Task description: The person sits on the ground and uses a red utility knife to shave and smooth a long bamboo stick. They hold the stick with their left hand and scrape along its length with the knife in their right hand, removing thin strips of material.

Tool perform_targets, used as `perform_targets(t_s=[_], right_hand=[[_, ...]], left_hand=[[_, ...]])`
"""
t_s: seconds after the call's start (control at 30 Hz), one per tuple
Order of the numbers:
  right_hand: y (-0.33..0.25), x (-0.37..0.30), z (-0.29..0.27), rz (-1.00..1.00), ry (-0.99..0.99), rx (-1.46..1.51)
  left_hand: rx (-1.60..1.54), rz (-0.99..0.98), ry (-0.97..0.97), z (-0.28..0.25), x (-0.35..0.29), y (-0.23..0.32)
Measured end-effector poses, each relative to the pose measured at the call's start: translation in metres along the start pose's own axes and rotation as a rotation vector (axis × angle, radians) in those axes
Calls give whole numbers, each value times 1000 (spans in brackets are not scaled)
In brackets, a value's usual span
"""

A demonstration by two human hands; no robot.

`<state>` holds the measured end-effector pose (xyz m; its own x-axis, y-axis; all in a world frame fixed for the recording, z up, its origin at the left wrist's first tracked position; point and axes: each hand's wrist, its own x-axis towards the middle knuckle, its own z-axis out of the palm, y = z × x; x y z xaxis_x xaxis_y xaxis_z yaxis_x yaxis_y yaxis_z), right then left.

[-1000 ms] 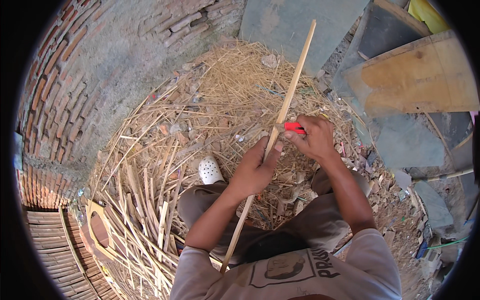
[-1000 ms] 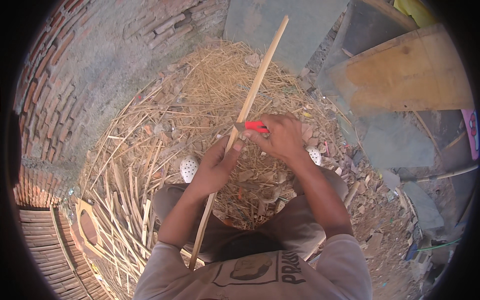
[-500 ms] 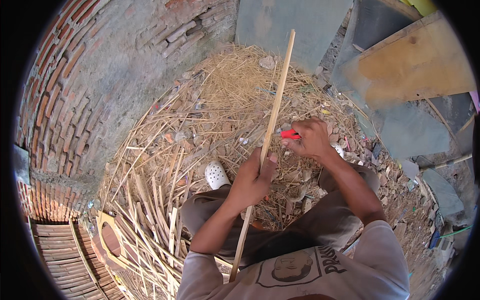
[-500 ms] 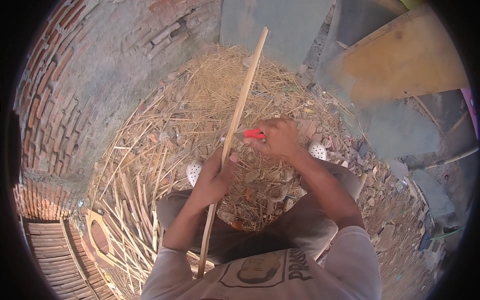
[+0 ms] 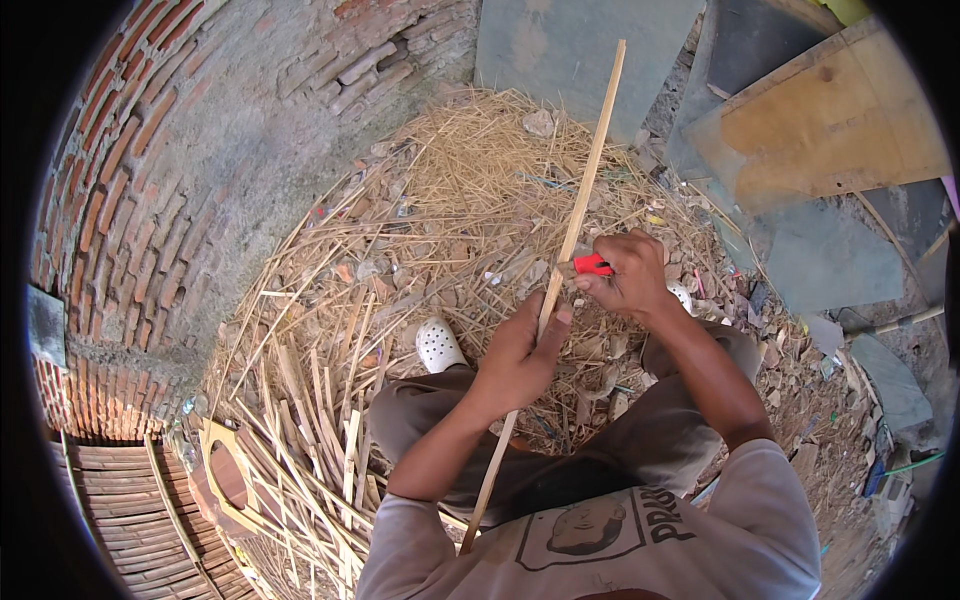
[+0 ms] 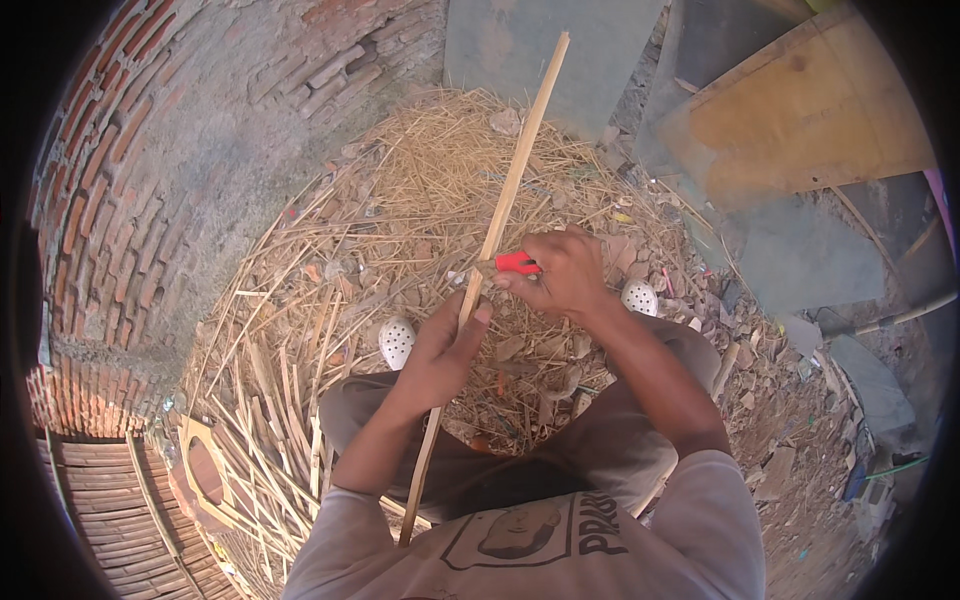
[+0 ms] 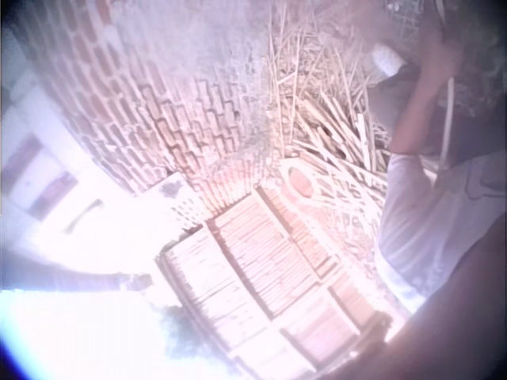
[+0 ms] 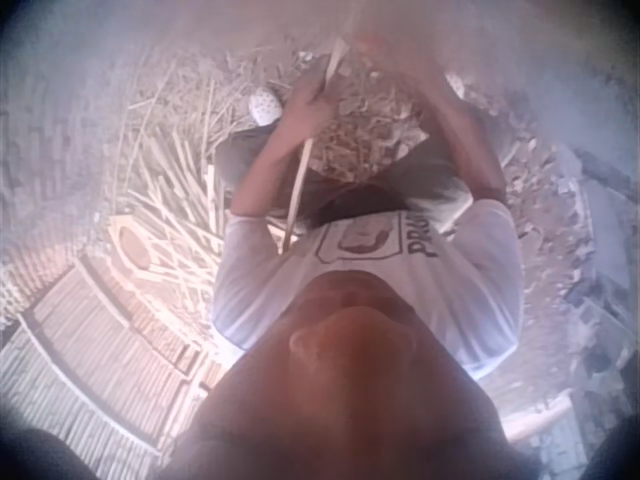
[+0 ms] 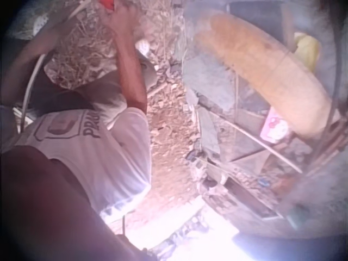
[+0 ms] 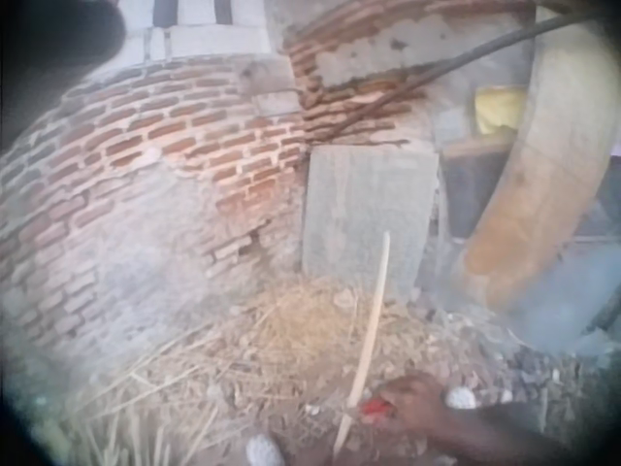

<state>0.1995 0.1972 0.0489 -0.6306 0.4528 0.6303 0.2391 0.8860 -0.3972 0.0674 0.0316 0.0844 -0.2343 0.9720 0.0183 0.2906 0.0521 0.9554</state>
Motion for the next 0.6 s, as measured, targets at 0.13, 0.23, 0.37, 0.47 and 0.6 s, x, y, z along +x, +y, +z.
perform_targets(t_s=[0.13,0.23,0.37,0.47,0.6], right_hand=[[11,0,5,-56,16,-70],[24,4,1,58,-4,-158],[25,8,-8,194,-39,-144],[7,-10,-4,39,-40,-108],[23,-2,-6,-18,-27,-150]], left_hand=[[33,-17,-18,3,-3,-1],[26,-3,-18,7,-5,-8],[15,-26,-64,10,-10,-2],[37,-47,-78,6,-13,-3],[61,-77,-87,7,-21,3]])
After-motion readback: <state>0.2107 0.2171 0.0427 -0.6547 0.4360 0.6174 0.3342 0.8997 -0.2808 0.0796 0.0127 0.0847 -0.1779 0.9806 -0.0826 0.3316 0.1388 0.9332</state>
